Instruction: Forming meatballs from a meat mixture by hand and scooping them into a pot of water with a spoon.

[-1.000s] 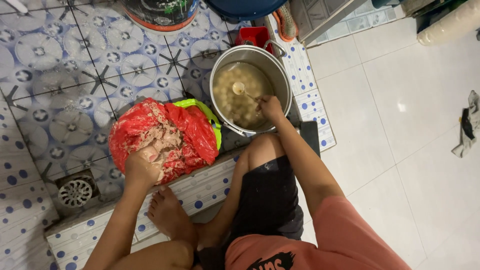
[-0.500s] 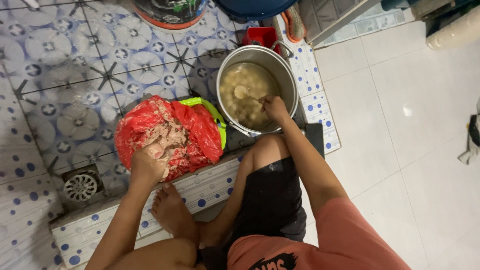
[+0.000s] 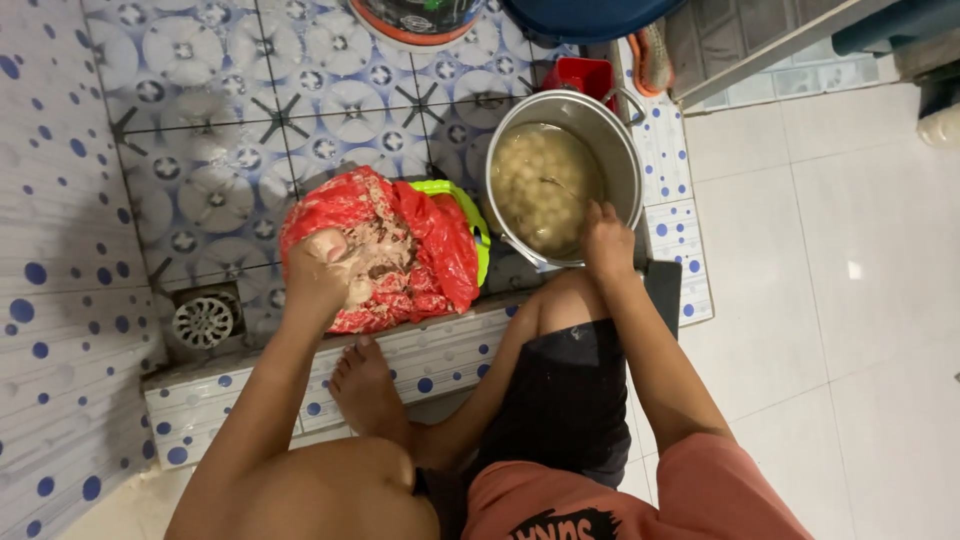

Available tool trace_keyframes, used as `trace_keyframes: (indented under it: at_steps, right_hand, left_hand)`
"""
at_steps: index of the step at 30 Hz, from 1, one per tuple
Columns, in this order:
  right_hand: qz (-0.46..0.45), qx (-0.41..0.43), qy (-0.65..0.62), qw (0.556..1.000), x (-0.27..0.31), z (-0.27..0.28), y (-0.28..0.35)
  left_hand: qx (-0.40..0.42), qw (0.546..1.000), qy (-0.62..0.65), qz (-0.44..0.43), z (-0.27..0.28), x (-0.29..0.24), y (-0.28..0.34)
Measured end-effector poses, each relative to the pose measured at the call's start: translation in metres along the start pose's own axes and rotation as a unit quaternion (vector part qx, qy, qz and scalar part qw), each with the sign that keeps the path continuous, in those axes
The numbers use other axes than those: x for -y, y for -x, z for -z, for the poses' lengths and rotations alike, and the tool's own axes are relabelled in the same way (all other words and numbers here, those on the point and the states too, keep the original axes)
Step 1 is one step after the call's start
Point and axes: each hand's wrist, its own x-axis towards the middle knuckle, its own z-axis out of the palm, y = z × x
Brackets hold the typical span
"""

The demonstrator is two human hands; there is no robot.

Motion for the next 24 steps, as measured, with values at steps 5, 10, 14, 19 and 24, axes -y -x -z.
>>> trace_keyframes:
  at_steps: [5, 10, 14, 19, 24]
  right_hand:
    - [-0.024, 0.030, 0.022, 0.999, 0.001, 0.001, 0.008]
    - [-0.098, 0.071, -0.103, 0.987, 0.008, 0.015, 0.005]
    - [-0.289, 0.116, -0.545, 0.779, 0.034, 0.042, 0.003]
    - [-0.182, 0.249, -0.596, 0.741, 0.109, 0.114, 0.008]
    - [-0.161, 0.401, -0.643, 0.633, 0.165, 0.143, 0.006]
  left_hand:
    - [-0.010, 0.998, 0.062, -0.015, -0.001, -0.013, -0.002]
    - [-0.002, 0.997, 0.036, -0.070, -0.003, -0.015, -0.003]
    - [0.007, 0.997, 0.014, -0.076, -0.003, 0.009, -0.007]
    - [0.071, 0.988, 0.131, -0.032, -0.019, -0.046, 0.007]
    - [0.177, 0.975, 0.110, -0.079, -0.022, -0.064, 0.017]
